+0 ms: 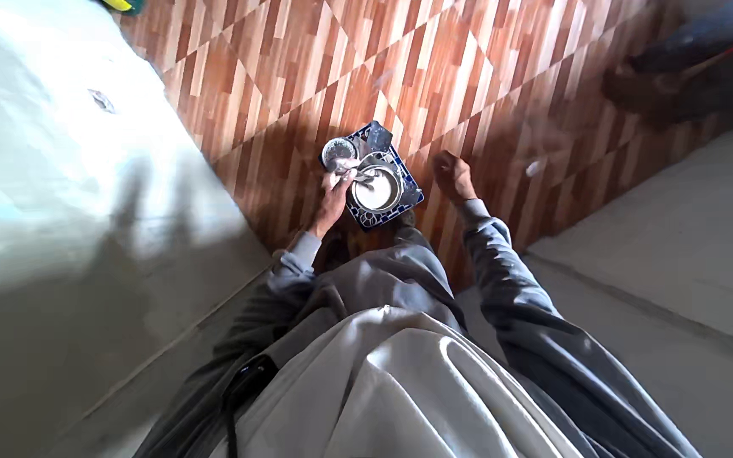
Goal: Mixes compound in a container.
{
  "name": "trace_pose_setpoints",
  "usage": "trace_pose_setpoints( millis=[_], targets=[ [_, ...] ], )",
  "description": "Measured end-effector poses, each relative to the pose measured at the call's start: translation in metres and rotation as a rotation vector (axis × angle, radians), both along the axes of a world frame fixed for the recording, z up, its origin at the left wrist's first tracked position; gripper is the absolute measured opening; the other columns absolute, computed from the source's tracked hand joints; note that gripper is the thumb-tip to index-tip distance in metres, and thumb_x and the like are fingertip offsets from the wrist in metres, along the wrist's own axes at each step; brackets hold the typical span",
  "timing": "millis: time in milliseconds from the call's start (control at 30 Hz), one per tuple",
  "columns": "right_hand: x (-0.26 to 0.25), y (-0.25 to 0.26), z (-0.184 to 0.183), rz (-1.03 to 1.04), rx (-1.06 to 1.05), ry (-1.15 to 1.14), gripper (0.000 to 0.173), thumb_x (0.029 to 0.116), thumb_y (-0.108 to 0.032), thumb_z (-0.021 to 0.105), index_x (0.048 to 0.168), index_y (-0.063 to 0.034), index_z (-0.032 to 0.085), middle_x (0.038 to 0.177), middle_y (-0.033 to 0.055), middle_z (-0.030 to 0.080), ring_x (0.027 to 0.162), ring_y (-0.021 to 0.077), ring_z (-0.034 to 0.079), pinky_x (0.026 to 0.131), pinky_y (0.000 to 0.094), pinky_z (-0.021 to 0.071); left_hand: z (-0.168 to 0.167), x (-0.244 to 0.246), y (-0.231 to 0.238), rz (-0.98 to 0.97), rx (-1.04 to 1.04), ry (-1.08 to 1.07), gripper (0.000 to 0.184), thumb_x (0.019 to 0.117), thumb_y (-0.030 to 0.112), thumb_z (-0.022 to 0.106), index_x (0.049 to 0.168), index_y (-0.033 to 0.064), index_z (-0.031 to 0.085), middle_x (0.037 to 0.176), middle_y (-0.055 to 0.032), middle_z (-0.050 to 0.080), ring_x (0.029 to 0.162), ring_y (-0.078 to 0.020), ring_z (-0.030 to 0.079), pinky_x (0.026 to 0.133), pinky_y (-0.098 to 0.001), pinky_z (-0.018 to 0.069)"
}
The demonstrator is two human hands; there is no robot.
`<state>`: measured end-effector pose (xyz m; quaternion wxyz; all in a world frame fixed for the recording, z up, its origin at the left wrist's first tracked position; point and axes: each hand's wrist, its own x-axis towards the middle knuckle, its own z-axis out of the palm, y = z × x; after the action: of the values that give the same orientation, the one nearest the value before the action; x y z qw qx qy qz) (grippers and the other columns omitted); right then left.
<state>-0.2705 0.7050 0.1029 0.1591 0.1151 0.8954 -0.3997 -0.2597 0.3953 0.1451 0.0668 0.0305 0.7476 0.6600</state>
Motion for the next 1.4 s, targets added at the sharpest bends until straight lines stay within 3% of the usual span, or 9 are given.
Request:
trace_pose_setpoints(
  millis=[133, 300, 467, 633, 800, 1000, 1133, 1200, 1400],
  targets=[
    [0.049, 0.069, -0.109, -0.183, 0.074, -0.399, 0.026, 0.0977, -0.02, 0.064, 0.109, 0.0025, 0.071, 0.114, 0.0283, 0.069, 0.111, 0.046, 0.065, 0.096, 0.0669, 0.0481, 0.009, 0.026, 0.019, 0.073, -0.148, -0.047, 0.032, 0.1045, 0.014, 0.055, 0.133, -0.0011, 0.059, 0.136, -0.0119, 0.064, 0.13, -0.0237, 0.059, 0.113, -0.0434, 0.0478],
    [0.083, 0.039, -0.234, -0.195, -0.038, -0.621, 0.036, 0.098, -0.028, 0.066, 0.122, -0.0007, 0.069, 0.127, 0.0271, 0.066, 0.121, 0.0464, 0.06, 0.101, 0.0678, 0.0454, 0.004, 0.043, 0.038, 0.172, -0.299, -0.148, 0.042, 0.0988, 0.012, 0.064, 0.139, 0.0009, 0.056, 0.142, -0.0109, 0.06, 0.131, -0.0236, 0.059, 0.11, -0.0414, 0.0513],
    [0.064, -0.006, -0.276, -0.518, -0.006, -0.607, 0.049, 0.0912, -0.041, 0.073, 0.119, -0.0005, 0.068, 0.123, 0.0245, 0.068, 0.118, 0.0415, 0.064, 0.101, 0.061, 0.0473, -0.013, 0.049, 0.042, 0.165, -0.314, -0.057, 0.026, 0.1001, 0.011, 0.061, 0.123, 0.0005, 0.066, 0.135, -0.0146, 0.065, 0.132, -0.0337, 0.057, 0.112, -0.051, 0.0486],
    [0.048, -0.02, -0.292, -0.598, 0.031, -0.677, 0.06, 0.0828, -0.052, 0.079, 0.121, -0.0058, 0.07, 0.13, 0.0229, 0.064, 0.127, 0.04, 0.057, 0.106, 0.0574, 0.0453, -0.015, 0.046, 0.047, 0.152, -0.328, -0.155, 0.037, 0.098, 0.01, 0.063, 0.134, -0.001, 0.06, 0.141, -0.015, 0.061, 0.134, -0.0315, 0.056, 0.111, -0.0475, 0.0498],
    [0.034, -0.01, -0.295, -0.592, 0.039, -0.662, 0.051, 0.078, -0.037, 0.086, 0.115, -0.0063, 0.07, 0.125, 0.0225, 0.066, 0.121, 0.0399, 0.061, 0.1, 0.0592, 0.0487, -0.026, 0.038, 0.041, 0.125, -0.242, -0.211, 0.054, 0.091, 0.011, 0.069, 0.141, -0.0019, 0.053, 0.148, -0.0159, 0.054, 0.137, -0.0298, 0.053, 0.112, -0.0454, 0.0492],
    [0.034, 0.039, -0.277, -0.321, -0.033, -0.652, 0.044, 0.0859, -0.03, 0.081, 0.118, -0.0021, 0.07, 0.123, 0.0263, 0.067, 0.12, 0.0441, 0.061, 0.101, 0.0648, 0.046, -0.051, 0.009, 0.043, -0.009, -0.013, -0.07, 0.041, 0.0881, 0.008, 0.065, 0.125, -0.011, 0.063, 0.144, -0.0266, 0.055, 0.142, -0.0392, 0.046, 0.12, -0.0487, 0.0384],
    [0.049, 0.078, -0.22, -0.388, -0.215, -0.514, 0.038, 0.0878, -0.026, 0.081, 0.119, -0.0056, 0.072, 0.117, 0.0222, 0.07, 0.111, 0.0389, 0.066, 0.097, 0.0629, 0.0507, -0.052, -0.007, 0.056, 0.084, 0.063, -0.118, 0.022, 0.0977, 0.02, 0.062, 0.101, 0.0006, 0.072, 0.103, -0.0131, 0.075, 0.104, -0.0265, 0.071, 0.102, -0.0464, 0.0542],
    [0.057, 0.091, -0.196, -0.426, -0.311, -0.446, 0.035, 0.0901, -0.024, 0.078, 0.119, -0.0054, 0.072, 0.114, 0.0201, 0.072, 0.106, 0.0344, 0.069, 0.096, 0.0593, 0.0536, -0.037, -0.011, 0.064, 0.204, 0.04, -0.133, 0.022, 0.1018, 0.024, 0.058, 0.094, 0.0072, 0.07, 0.086, -0.0046, 0.073, 0.088, -0.0184, 0.071, 0.093, -0.0413, 0.0567],
    [0.055, 0.083, -0.101, -0.292, -0.502, -0.231, 0.029, 0.0965, -0.018, 0.07, 0.121, -0.0045, 0.067, 0.113, 0.0154, 0.071, 0.101, 0.0256, 0.069, 0.092, 0.052, 0.0563, 0.009, 0.013, 0.073, 0.495, 0.065, -0.062, 0.029, 0.106, 0.035, 0.052, 0.09, 0.0151, 0.066, 0.078, 0.0005, 0.068, 0.083, -0.0171, 0.069, 0.092, -0.0416, 0.0562]
  ],
)
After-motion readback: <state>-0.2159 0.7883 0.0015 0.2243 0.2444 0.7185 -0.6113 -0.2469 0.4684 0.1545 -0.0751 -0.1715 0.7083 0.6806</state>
